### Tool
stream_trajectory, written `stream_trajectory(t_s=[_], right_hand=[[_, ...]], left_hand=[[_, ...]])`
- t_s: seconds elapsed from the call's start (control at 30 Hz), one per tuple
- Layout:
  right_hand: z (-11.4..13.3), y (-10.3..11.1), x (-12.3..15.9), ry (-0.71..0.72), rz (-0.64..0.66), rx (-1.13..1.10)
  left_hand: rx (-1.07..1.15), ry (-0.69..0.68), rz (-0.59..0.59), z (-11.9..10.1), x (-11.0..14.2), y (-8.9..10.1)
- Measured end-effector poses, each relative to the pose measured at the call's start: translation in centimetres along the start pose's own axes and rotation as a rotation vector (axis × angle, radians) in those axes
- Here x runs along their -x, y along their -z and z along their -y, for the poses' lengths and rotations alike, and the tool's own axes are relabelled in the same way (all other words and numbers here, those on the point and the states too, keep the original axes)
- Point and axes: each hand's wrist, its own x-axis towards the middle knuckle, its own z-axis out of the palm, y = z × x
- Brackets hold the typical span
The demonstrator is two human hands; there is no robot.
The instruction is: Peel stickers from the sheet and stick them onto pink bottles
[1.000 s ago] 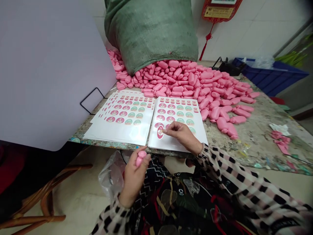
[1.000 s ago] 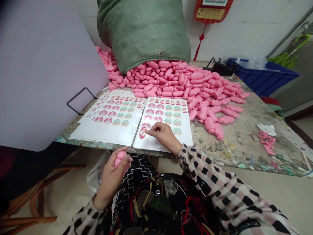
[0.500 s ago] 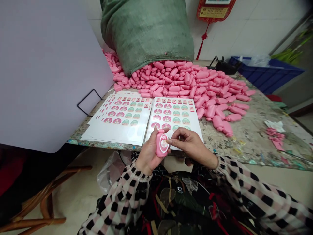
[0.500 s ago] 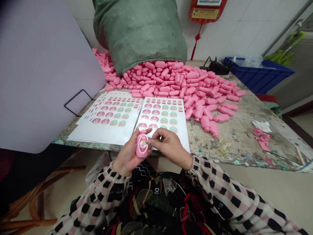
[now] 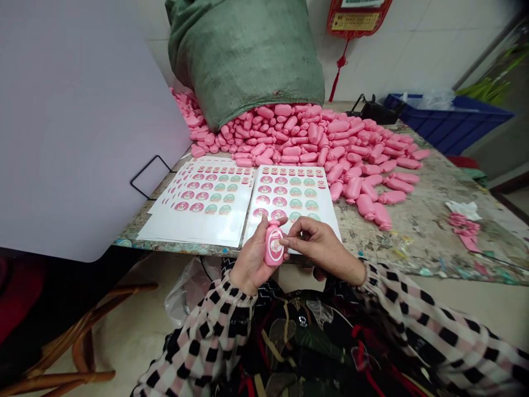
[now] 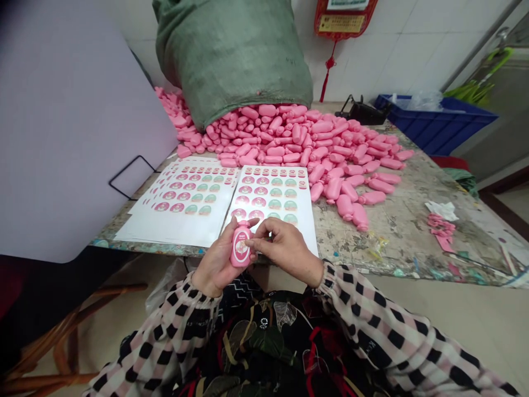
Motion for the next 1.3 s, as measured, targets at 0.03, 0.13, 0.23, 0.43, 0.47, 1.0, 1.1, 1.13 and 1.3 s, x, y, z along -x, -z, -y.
stream_trajectory(t_s=[0.03, 0.13, 0.23, 0.43, 0.47, 1.0, 1.1, 1.13, 1.3], right_hand=[[-0.1, -0.1, 0.0, -0.001, 0.0, 0.0], [-0.5, -0.3, 0.0, 0.004, -0.008, 0.005], [-0.7, -0.4, -0.1, 0.007, -0.016, 0.018], [-0.9, -0.5, 0.0, -0.024, 0.019, -0.02], [-0.9, -0.5, 0.0, -0.024, 0.028, -0.043], [-1.2, 2.3, 0.9, -0.043, -0.017, 0.263], [-2.3, 3.2, 1.1, -0.063, -0.08, 0.221], [-2.8, 3.3, 1.2, -0.079, -0.075, 0.222], [-6.3, 4.5, 1.3, -0.166, -0.051, 0.293]], left_hand=[[-0.002, 0.004, 0.002, 0.0, 0.0, 0.0], [-0.006, 0.008, 0.011, 0.0, -0.1, 0.0], [-0.008, 0.001, 0.017, 0.0, -0.1, 0.1], [-0.042, -0.006, 0.023, 0.1, -0.2, 0.2], [-0.056, 0.003, 0.036, 0.0, 0.0, 0.2], [-0.306, 0.066, 0.087, -1.8, 3.4, 1.8], [-0.319, 0.002, 0.003, -1.9, 4.8, 2.9], [-0.314, -0.024, -0.028, -1.7, 5.4, 3.4], [-0.354, -0.165, -0.418, -0.4, 8.5, 9.1]])
